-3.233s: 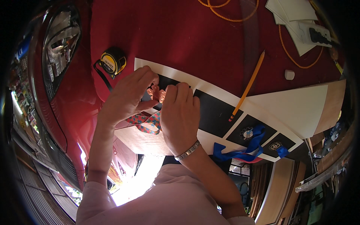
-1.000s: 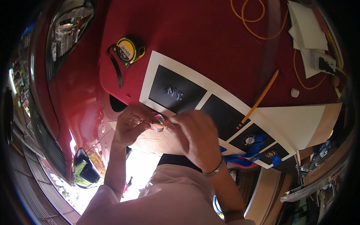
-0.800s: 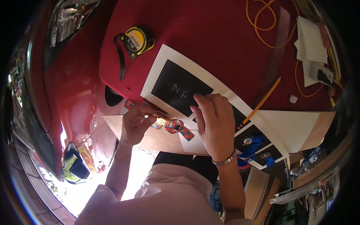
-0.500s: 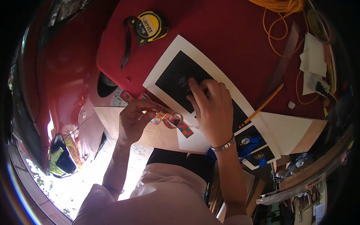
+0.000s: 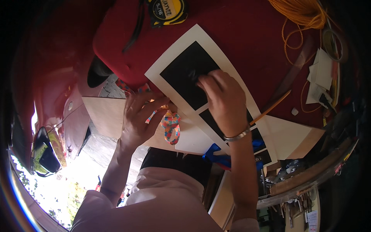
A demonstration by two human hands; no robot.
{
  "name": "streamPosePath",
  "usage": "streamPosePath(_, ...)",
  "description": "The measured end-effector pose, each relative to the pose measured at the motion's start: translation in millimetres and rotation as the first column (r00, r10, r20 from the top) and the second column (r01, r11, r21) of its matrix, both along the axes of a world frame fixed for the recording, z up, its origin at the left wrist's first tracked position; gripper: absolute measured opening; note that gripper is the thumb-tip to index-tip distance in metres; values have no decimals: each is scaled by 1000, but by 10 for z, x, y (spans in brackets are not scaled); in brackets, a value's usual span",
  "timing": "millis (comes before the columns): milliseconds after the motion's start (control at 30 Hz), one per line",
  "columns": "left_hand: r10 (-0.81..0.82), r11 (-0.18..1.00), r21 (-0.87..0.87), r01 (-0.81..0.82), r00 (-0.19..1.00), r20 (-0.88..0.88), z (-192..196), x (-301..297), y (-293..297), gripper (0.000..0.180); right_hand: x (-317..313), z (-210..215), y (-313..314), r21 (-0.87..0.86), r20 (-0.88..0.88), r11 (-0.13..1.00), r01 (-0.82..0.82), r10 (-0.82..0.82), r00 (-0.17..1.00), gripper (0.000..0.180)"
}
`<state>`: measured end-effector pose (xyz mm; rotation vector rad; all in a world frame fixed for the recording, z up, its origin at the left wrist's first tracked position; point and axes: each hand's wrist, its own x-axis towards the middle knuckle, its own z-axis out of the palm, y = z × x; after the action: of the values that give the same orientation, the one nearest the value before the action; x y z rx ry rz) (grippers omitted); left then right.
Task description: The person measures and marks a white board, then uses a hot glue gun to attach medals and ribbons to the board. They retrieve a small item from a shelf and return to continue arranging the medals and ribbons on the display.
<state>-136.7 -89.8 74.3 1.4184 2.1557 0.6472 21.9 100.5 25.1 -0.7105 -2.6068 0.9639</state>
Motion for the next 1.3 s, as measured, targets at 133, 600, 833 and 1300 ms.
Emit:
streamPosePath(133,93,981,173,-82,994,-53,-143,109,159,22,19,82,182,-84,-6,981,-176,176,984,16)
streamPosePath(600,201,971,176,-159,946,-253,-249,371,421,30,-119,53,457,78,20,915,-397,397,918,13)
streamPosePath(833,211,940,301,-161,967,-142,-379,318,709,20,-109,51,504,135,-14,866,-482,488,873,12)
streamPosePath(1300,-22,942,271,200,839,-544,-514,300,764,15,-34,47,359,140,15,921,-364,366,931,11)
